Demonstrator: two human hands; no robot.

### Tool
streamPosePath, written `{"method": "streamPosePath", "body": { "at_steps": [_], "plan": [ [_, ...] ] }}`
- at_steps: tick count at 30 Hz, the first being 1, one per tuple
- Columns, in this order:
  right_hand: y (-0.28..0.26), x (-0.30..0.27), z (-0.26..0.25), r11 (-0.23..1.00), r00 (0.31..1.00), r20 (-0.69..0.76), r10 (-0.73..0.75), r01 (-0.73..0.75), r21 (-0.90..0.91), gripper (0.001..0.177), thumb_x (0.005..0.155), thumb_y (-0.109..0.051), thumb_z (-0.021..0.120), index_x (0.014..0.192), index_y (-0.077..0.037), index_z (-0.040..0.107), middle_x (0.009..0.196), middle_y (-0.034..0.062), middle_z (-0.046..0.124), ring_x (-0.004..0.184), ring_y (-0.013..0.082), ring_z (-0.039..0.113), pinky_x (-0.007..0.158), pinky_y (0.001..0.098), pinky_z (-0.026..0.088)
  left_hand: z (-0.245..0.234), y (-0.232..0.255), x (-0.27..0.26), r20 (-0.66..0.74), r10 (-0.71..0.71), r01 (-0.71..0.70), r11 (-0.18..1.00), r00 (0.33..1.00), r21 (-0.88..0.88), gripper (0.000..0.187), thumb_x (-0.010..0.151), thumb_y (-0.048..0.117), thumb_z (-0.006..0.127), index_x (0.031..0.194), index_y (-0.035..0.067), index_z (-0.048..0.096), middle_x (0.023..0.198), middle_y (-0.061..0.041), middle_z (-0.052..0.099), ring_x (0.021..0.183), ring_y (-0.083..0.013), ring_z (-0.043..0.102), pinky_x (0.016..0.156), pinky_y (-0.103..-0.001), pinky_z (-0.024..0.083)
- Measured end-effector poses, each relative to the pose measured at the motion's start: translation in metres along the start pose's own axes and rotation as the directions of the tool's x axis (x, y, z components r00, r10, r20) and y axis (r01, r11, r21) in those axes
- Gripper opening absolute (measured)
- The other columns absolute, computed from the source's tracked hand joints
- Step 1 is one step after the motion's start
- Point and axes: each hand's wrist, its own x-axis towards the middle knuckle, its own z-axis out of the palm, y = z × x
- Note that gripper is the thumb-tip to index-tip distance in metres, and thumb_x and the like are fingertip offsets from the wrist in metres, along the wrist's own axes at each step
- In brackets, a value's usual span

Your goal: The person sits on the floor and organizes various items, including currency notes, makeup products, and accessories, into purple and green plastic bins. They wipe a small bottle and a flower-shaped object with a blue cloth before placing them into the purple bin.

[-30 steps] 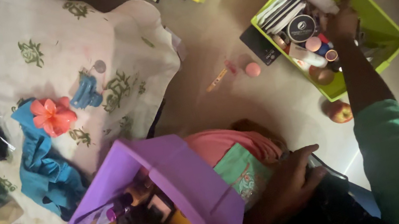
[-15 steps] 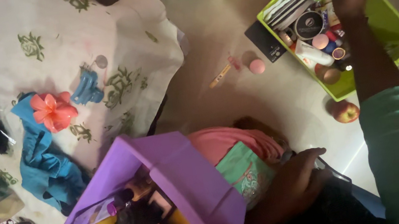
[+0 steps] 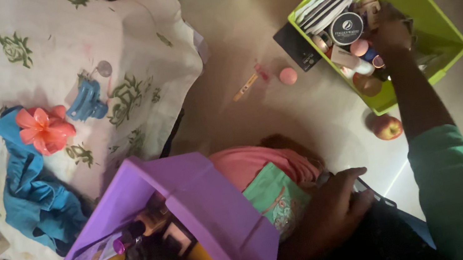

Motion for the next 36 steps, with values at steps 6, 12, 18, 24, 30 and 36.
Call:
{"method": "streamPosePath", "body": {
  "at_steps": [6,12,18,24,30,36],
  "plan": [
    [-0.006,-0.001,0.002,0.992,1.0,0.027,-0.004,0.007,-0.129,0.027,0.102,-0.018,0.072,0.116,0.002,0.061,0.121,0.0281,0.068,0.086,0.0415,0.071,0.064,0.0481,0.059,0.006,-0.018,0.003,-0.102,0.011,-0.019,0.997,0.995,-0.08,0.041,0.105,0.026,0.061,0.137,0.001,0.057,0.129,-0.021,0.064,0.118,-0.0331,0.063,0.102,-0.041,0.049],
    [0.001,0.031,0.002,0.991,0.991,0.051,0.126,-0.127,0.03,0.019,0.113,-0.015,0.059,0.105,0.001,0.063,0.1,0.0228,0.069,0.083,0.0371,0.07,0.074,0.0471,0.06,0.019,-0.042,0.008,-0.158,0.072,-0.088,0.991,0.985,-0.101,0.036,0.106,0.022,0.062,0.135,0.002,0.058,0.129,-0.019,0.066,0.118,-0.0314,0.066,0.102,-0.039,0.052],
    [-0.002,0.059,0.002,0.988,0.988,-0.037,0.152,-0.151,0.019,0.02,0.108,-0.019,0.065,0.099,-0.002,0.068,0.104,0.0214,0.07,0.088,0.0395,0.07,0.077,0.0489,0.057,0.013,-0.036,0.009,-0.142,0.021,-0.037,0.993,0.99,-0.11,0.037,0.103,0.024,0.063,0.134,0.003,0.06,0.123,-0.018,0.069,0.11,-0.0291,0.069,0.096,-0.038,0.054],
    [-0.028,0.059,-0.037,1.0,0.927,-0.373,0.031,-0.028,0.013,0.024,0.094,-0.016,0.073,0.112,-0.001,0.07,0.105,0.0195,0.07,0.089,0.0387,0.07,0.077,0.0458,0.057,0.01,-0.03,0.013,-0.157,0.028,-0.045,0.993,0.987,-0.105,0.035,0.103,0.024,0.062,0.132,0.005,0.06,0.121,-0.015,0.07,0.104,-0.0276,0.07,0.091,-0.037,0.055],
    [-0.122,0.004,-0.102,0.943,0.952,-0.298,-0.067,0.158,0.293,0.014,0.1,0.005,0.067,0.114,0.003,0.065,0.104,0.0176,0.066,0.097,0.0327,0.068,0.082,0.0407,0.055,0.02,-0.044,0.018,-0.145,0.009,-0.033,0.985,0.989,-0.168,0.027,0.104,0.021,0.059,0.125,0.005,0.063,0.113,-0.016,0.069,0.095,-0.0296,0.07,0.084,-0.038,0.055],
    [-0.233,-0.043,-0.164,0.372,0.931,0.34,0.13,-0.364,0.854,0.03,0.113,-0.03,0.057,0.124,-0.002,0.062,0.11,0.0045,0.065,0.098,0.0137,0.063,0.082,0.0288,0.054,0.047,-0.088,0.049,-0.47,0.185,-0.224,0.974,0.863,-0.027,0.038,0.098,0.009,0.056,0.136,0.006,0.052,0.126,-0.021,0.066,0.113,-0.0379,0.067,0.096,-0.044,0.053]
  ]
}}
